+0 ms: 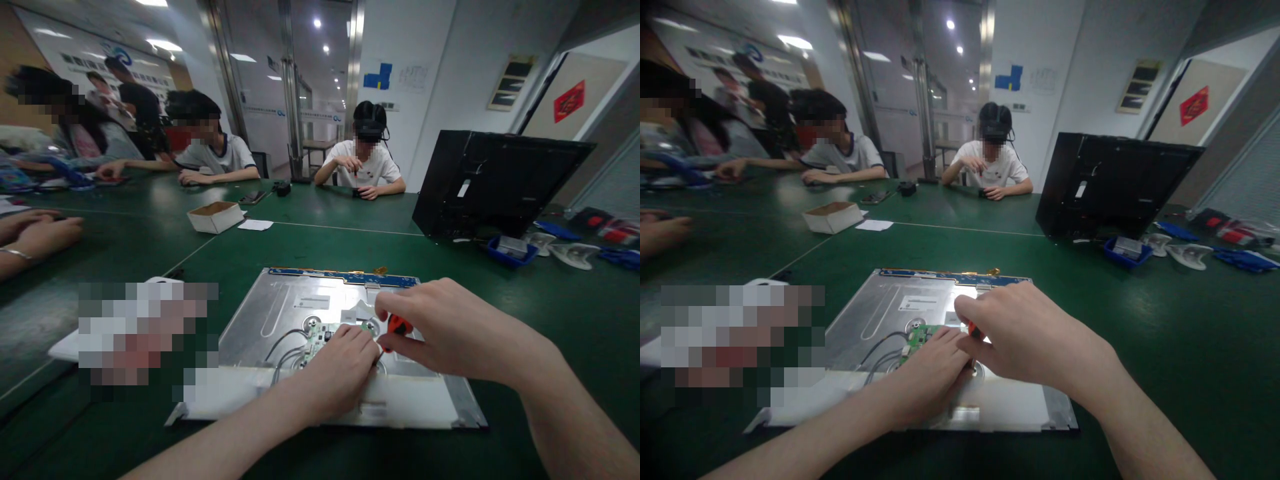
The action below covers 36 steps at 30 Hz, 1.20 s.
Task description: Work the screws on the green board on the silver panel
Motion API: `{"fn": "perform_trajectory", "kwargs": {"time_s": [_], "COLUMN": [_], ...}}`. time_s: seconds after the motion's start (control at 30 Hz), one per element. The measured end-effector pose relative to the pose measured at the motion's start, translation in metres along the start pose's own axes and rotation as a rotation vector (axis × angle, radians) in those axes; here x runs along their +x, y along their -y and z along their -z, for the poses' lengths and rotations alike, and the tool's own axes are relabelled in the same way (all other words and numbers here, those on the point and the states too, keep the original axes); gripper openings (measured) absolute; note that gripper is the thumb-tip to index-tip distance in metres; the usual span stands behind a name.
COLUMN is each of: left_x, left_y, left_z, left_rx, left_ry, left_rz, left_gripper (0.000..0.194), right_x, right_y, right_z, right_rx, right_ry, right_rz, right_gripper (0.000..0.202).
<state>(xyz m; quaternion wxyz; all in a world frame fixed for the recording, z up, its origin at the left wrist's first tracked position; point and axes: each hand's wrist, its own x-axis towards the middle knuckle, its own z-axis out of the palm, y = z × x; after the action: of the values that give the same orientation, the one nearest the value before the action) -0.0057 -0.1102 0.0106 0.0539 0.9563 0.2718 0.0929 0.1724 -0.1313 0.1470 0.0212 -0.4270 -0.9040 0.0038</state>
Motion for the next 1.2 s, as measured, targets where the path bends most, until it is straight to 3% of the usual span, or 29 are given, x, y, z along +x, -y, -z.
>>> {"fn": "perform_trajectory", "kwargs": {"time_s": [0.8, 1.03, 1.2], "left_x": [0.000, -0.001, 0.000], "left_y": [-0.003, 0.001, 0.001], "left_z": [0.004, -0.003, -0.006], "left_rx": [-0.083, -0.042, -0.020], "left_ry": [0.021, 0.029, 0.015], "left_rz": [0.032, 0.009, -0.007], "left_gripper": [0.019, 0.017, 0.016], "right_x": [0.000, -0.002, 0.000], "right_y": [0.002, 0.003, 0.001], "right_z": [-0.002, -0.001, -0.004], "right_rx": [0.014, 0.074, 0.018], "right_ry": [0.015, -0.001, -0.026], "right_rz": [0.016, 0.042, 0.015], "right_gripper": [0.006, 0.014, 0.007]}}
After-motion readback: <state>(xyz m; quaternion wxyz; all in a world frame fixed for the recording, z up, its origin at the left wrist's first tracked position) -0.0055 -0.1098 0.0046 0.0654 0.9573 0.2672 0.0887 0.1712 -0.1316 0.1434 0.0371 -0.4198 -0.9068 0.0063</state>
